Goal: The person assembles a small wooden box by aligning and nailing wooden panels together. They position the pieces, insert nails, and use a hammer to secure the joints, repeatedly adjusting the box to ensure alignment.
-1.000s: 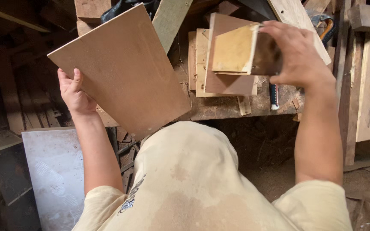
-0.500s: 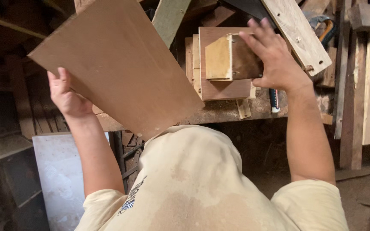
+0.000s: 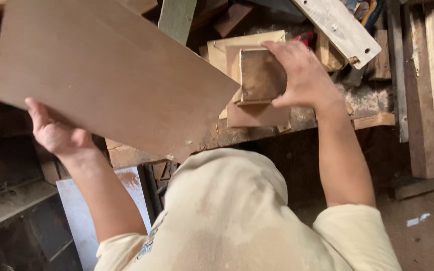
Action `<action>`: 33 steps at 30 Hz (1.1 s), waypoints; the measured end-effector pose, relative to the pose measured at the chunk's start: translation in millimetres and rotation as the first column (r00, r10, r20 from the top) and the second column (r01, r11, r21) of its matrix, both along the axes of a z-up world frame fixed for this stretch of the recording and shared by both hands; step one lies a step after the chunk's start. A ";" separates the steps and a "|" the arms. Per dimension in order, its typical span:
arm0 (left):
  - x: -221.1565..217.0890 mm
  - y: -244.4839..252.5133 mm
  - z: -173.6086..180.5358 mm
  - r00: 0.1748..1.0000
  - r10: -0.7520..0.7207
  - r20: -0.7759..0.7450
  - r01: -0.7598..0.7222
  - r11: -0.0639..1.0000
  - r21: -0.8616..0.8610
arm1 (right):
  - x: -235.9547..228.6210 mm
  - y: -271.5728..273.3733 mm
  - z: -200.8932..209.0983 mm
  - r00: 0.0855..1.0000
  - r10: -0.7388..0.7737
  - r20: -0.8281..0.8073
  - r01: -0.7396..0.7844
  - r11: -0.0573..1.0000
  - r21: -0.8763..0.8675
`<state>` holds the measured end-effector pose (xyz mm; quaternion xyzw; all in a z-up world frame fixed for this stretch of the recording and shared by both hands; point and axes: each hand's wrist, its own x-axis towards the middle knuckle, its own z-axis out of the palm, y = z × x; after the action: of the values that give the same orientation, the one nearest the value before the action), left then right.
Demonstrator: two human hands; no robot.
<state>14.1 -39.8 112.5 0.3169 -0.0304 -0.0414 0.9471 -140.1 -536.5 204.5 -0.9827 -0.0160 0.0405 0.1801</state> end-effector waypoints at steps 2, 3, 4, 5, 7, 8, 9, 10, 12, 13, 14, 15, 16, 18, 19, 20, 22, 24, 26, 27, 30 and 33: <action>1.6 9.4 3.1 0.995 0.060 -0.080 -0.067 0.993 -0.095 | -5.6 2.8 -3.4 0.999 -0.044 -0.008 0.044 0.999 -0.006; -2.0 13.6 3.2 0.988 0.088 -0.129 -0.106 0.985 -0.138 | -11.1 2.2 -6.5 0.998 -0.065 -0.019 0.064 0.998 -0.007; -3.5 14.5 2.2 0.987 0.068 -0.147 -0.093 0.981 -0.171 | -15.3 -0.1 -9.7 0.999 -0.051 -0.012 0.051 0.999 -0.005; -5.0 13.1 1.2 0.985 0.048 -0.164 -0.082 0.975 -0.205 | -18.5 -4.0 -12.9 0.999 -0.037 -0.004 0.037 0.999 -0.003; -2.0 1.3 1.2 0.985 0.021 -0.174 -0.062 0.970 -0.235 | -20.7 -16.1 -17.3 0.999 -0.037 0.016 0.036 0.999 0.035; -3.6 -5.4 0.7 0.984 0.017 -0.178 -0.058 0.973 -0.223 | -23.8 -19.1 -20.8 0.999 -0.048 0.014 0.047 0.996 0.077; -5.7 -12.9 0.5 0.983 0.014 -0.183 -0.053 0.976 -0.212 | -27.1 -21.2 -24.8 0.998 -0.059 0.013 0.057 0.991 0.119; -8.2 -22.0 0.1 0.972 0.029 -0.235 -0.090 0.963 -0.253 | -32.0 -23.0 -29.0 0.997 -0.054 0.049 0.047 0.990 0.135; -10.1 -41.5 2.6 0.942 0.049 -0.332 -0.166 0.928 -0.334 | -39.6 -27.0 -36.4 0.990 -0.043 0.131 0.022 0.986 0.163; -9.7 -51.1 5.3 0.939 0.034 -0.343 -0.157 0.928 -0.337 | -42.6 -29.9 -39.2 0.988 -0.066 0.140 0.038 0.980 0.195; -10.4 -58.7 8.4 0.934 0.023 -0.356 -0.151 0.929 -0.337 | -46.4 -31.3 -42.5 0.986 -0.086 0.145 0.051 0.972 0.229; -10.7 -65.8 11.1 0.929 0.011 -0.370 -0.146 0.930 -0.338 | -49.8 -33.0 -45.8 0.983 -0.106 0.149 0.064 0.963 0.263; -13.4 -71.7 12.7 0.919 0.060 -0.390 -0.172 0.950 -0.261 | -54.9 -35.1 -49.0 0.975 -0.121 0.187 0.063 0.955 0.290; -14.3 -83.1 15.9 0.897 0.159 -0.413 -0.220 0.970 -0.105 | -62.8 -40.1 -53.8 0.952 -0.154 0.266 0.056 0.938 0.341; -13.9 -88.0 17.7 0.893 0.152 -0.424 -0.228 0.965 -0.133 | -64.5 -41.6 -55.7 0.943 -0.187 0.275 0.068 0.917 0.393; -14.2 -92.7 18.7 0.888 0.143 -0.436 -0.235 0.958 -0.163 | -67.7 -42.0 -57.0 0.934 -0.223 0.281 0.080 0.893 0.443; -14.6 -99.5 20.5 0.900 0.109 -0.422 -0.197 0.966 -0.170 | -72.5 -41.7 -56.2 0.897 -0.298 0.327 0.074 0.830 0.553; -10.9 -104.6 22.2 0.928 0.057 -0.369 -0.109 0.986 -0.123 | -75.1 -39.7 -49.1 0.833 -0.380 0.401 0.020 0.745 0.667; 2.9 -110.1 24.1 0.967 -0.239 -0.094 0.219 0.959 -0.179 | -75.0 -40.8 -34.2 0.779 -0.567 0.269 0.076 0.511 0.856; 12.8 -114.3 24.1 0.927 -0.370 0.055 0.374 0.912 -0.169 | -77.1 -41.5 -24.9 0.799 -0.563 0.208 0.059 0.419 0.906; 56.8 -150.7 15.4 0.959 -0.201 -0.198 0.218 0.973 0.071 | -85.0 -47.9 2.5 0.925 -0.363 0.111 -0.038 0.203 0.979; 86.7 -211.4 -8.0 0.936 -0.288 -0.204 0.312 0.945 0.098 | -98.7 -49.9 4.0 0.943 -0.330 -0.038 0.130 0.261 0.957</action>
<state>100.8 -251.2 104.5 0.3635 0.0132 -0.2168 0.9059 -238.8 -586.4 208.5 -0.6752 0.0912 -0.0868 0.7268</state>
